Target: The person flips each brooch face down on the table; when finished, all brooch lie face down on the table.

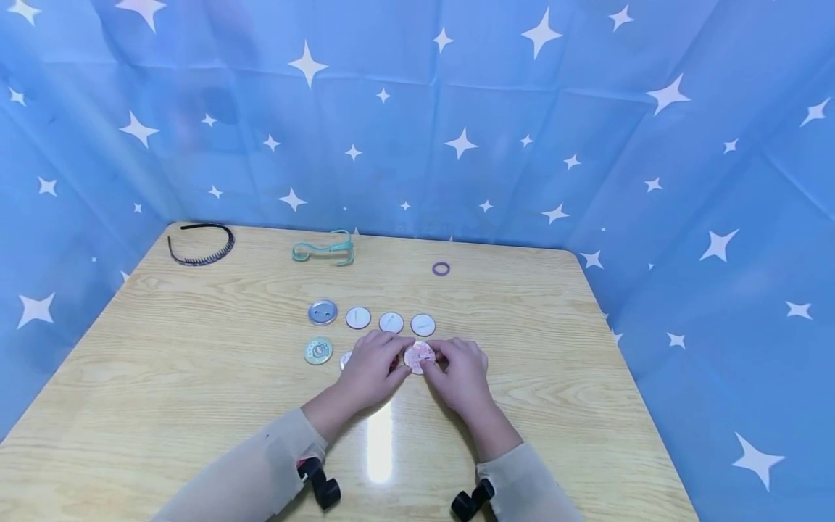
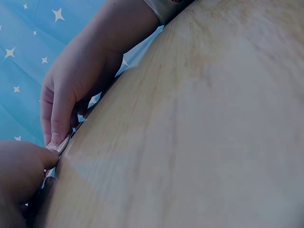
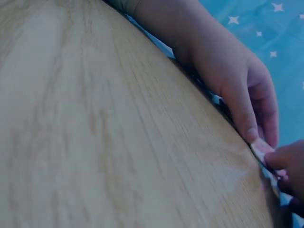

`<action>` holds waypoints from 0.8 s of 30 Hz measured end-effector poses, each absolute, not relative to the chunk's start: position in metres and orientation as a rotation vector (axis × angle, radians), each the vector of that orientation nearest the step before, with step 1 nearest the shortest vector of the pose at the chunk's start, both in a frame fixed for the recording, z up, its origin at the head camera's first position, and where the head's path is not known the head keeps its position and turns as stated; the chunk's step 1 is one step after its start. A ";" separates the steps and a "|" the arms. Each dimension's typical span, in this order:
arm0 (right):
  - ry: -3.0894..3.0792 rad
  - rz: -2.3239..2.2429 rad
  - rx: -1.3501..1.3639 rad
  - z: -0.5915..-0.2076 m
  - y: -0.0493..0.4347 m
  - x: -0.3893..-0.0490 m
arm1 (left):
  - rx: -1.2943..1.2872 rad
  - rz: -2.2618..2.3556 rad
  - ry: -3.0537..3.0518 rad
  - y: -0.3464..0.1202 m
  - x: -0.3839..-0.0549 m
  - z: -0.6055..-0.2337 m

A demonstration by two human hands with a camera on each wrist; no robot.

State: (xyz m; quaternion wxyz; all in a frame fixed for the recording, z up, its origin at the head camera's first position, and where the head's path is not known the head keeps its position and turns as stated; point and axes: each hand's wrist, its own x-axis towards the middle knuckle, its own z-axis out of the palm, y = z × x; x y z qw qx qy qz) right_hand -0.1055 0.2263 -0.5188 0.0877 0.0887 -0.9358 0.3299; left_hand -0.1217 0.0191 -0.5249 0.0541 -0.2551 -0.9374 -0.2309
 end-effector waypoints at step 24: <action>-2.732 1.143 0.200 -0.516 0.228 -0.107 | -0.707 -0.931 -2.757 0.020 -0.120 -0.527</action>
